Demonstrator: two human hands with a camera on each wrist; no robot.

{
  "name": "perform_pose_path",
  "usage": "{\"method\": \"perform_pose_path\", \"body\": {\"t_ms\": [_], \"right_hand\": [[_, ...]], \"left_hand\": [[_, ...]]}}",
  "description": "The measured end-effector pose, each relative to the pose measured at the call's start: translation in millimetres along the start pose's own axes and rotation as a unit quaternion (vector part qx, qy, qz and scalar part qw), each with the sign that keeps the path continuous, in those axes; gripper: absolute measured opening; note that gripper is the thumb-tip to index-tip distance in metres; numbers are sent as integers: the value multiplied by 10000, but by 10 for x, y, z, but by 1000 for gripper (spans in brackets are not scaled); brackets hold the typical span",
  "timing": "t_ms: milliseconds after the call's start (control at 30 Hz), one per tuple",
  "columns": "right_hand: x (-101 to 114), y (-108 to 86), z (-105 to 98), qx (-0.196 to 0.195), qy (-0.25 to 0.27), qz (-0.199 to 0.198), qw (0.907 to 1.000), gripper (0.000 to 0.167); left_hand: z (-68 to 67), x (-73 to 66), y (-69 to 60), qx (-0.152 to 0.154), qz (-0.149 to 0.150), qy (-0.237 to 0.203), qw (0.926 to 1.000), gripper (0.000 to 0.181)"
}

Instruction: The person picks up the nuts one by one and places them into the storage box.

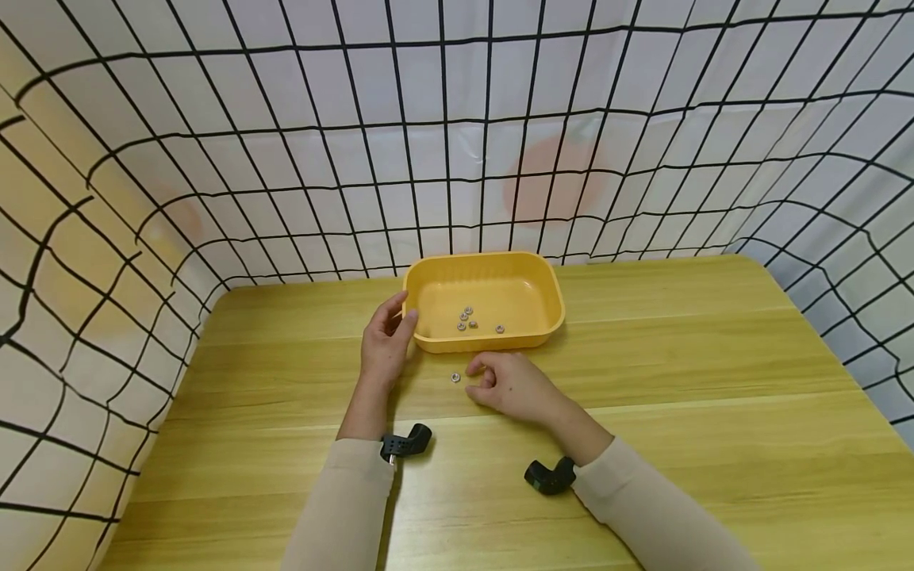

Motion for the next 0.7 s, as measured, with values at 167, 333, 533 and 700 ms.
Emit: {"method": "perform_pose_path", "body": {"t_ms": [167, 333, 533, 700], "right_hand": [[19, 38, 28, -79, -104, 36, 9999, 21], [63, 81, 65, -167, -244, 130, 9995, 19], [134, 115, 106, -291, -302, 157, 9990, 16], [156, 151, 139, -393, -357, 135, 9985, 10]], "left_hand": [[1, 14, 15, 10, -74, 12, 10000, 46], [14, -54, -8, 40, -162, 1, 9999, 47], [34, -271, -129, 68, -107, -22, 9999, 45], [9, -43, -16, -9, 60, -52, 10000, 44]]}}
Point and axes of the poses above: each hand's wrist, its own y-axis towards the middle knuckle, its own z-axis out of the palm, x = y × z, the point moved 4 cm from there along y, towards the middle knuckle, and after that the axes turned 9 degrees about x, right-handed, at the moved point
